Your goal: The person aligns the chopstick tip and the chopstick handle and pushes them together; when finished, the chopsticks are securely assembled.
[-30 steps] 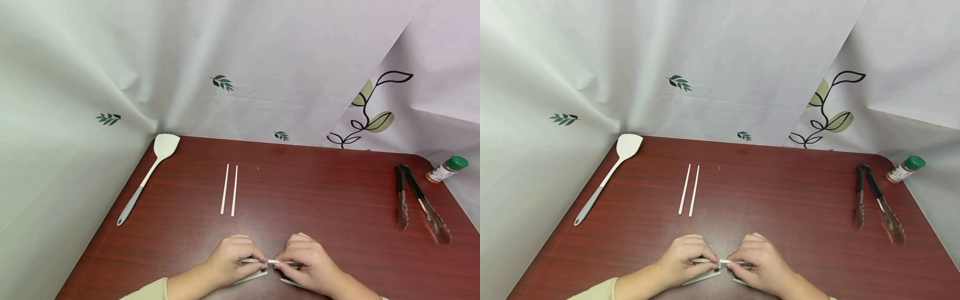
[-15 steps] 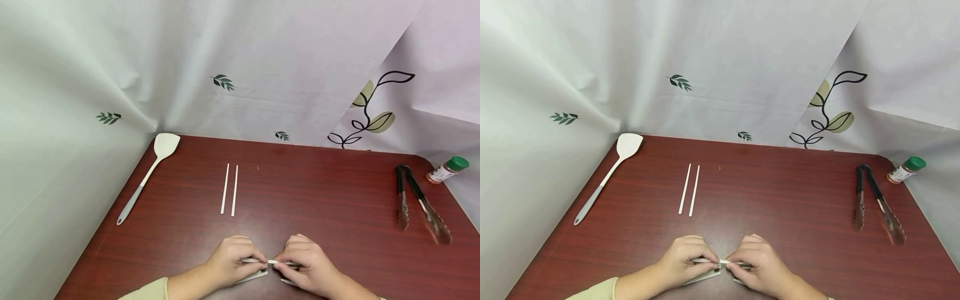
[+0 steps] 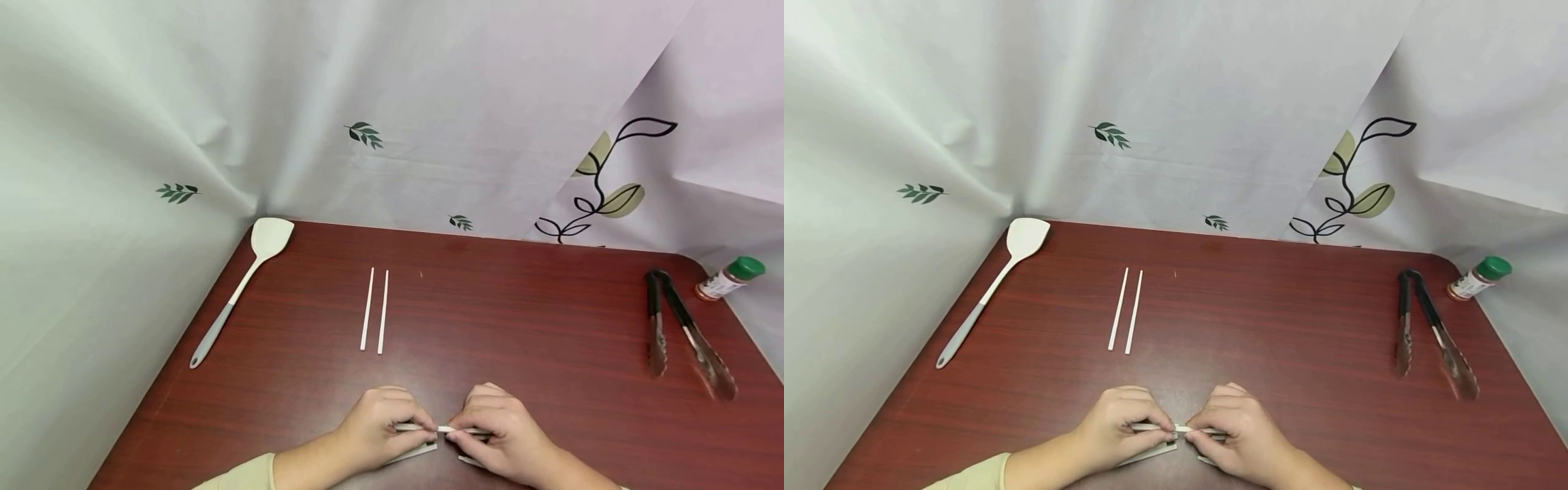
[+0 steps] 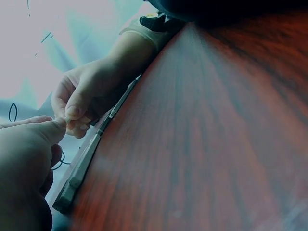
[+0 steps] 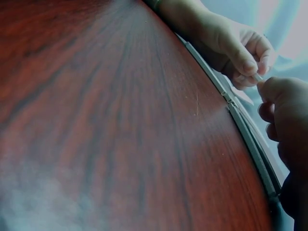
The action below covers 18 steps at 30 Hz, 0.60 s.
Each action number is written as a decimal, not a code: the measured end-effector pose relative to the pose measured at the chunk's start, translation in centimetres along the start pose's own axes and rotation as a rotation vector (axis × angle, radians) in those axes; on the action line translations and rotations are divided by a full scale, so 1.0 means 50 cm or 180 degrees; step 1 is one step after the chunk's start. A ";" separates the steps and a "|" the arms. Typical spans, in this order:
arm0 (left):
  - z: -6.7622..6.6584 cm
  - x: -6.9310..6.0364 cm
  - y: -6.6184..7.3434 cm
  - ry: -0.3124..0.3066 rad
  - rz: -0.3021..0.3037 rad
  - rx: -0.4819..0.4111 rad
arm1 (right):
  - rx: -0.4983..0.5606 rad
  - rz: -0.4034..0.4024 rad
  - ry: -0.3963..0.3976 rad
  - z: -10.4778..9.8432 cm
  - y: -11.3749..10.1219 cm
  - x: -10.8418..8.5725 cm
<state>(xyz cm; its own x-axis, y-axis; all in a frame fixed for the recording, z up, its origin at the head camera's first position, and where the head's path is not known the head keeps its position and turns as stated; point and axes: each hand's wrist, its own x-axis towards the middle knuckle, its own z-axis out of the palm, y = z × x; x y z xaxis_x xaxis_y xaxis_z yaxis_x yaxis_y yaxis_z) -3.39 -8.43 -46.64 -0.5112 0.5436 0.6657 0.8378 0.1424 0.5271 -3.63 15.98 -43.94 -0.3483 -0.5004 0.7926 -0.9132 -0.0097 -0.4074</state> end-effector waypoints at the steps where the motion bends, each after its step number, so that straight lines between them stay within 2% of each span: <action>1: 0.000 -0.001 -0.001 0.0007 0.0007 0.0009 | -0.0014 -0.0009 0.0023 -0.001 0.001 0.001; 4: -0.001 0.000 -0.003 0.0095 -0.0006 0.0044 | -0.0070 0.0096 0.0133 -0.004 0.007 -0.008; 6: 0.000 0.000 -0.004 0.0181 -0.0027 0.0088 | -0.0092 0.0316 0.0204 -0.007 0.014 -0.022; 8: 0.000 0.002 -0.006 0.0267 -0.0056 0.0158 | -0.0109 0.0698 0.0282 -0.013 0.021 -0.041; 11: -0.001 0.003 -0.005 0.0293 -0.0138 0.0244 | -0.0052 0.1466 0.0412 -0.028 0.027 -0.061; 14: -0.002 0.004 -0.004 0.0217 -0.0236 0.0271 | 0.0274 0.2195 0.0631 -0.043 0.031 -0.068; 16: -0.002 0.004 -0.003 0.0157 -0.0311 0.0270 | 0.0575 0.2518 0.0801 -0.051 0.035 -0.066; 18: -0.003 0.003 -0.004 0.0103 -0.0371 0.0280 | 0.0881 0.2700 0.0971 -0.055 0.040 -0.062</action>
<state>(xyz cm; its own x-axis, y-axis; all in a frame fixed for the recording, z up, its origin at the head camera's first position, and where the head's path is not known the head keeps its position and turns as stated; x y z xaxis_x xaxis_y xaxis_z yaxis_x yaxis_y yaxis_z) -3.63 -8.52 -46.57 -0.6107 0.4924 0.6202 0.7853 0.2756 0.5544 -4.97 19.89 -45.96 -0.9499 -0.1868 0.2506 -0.2602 0.0288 -0.9651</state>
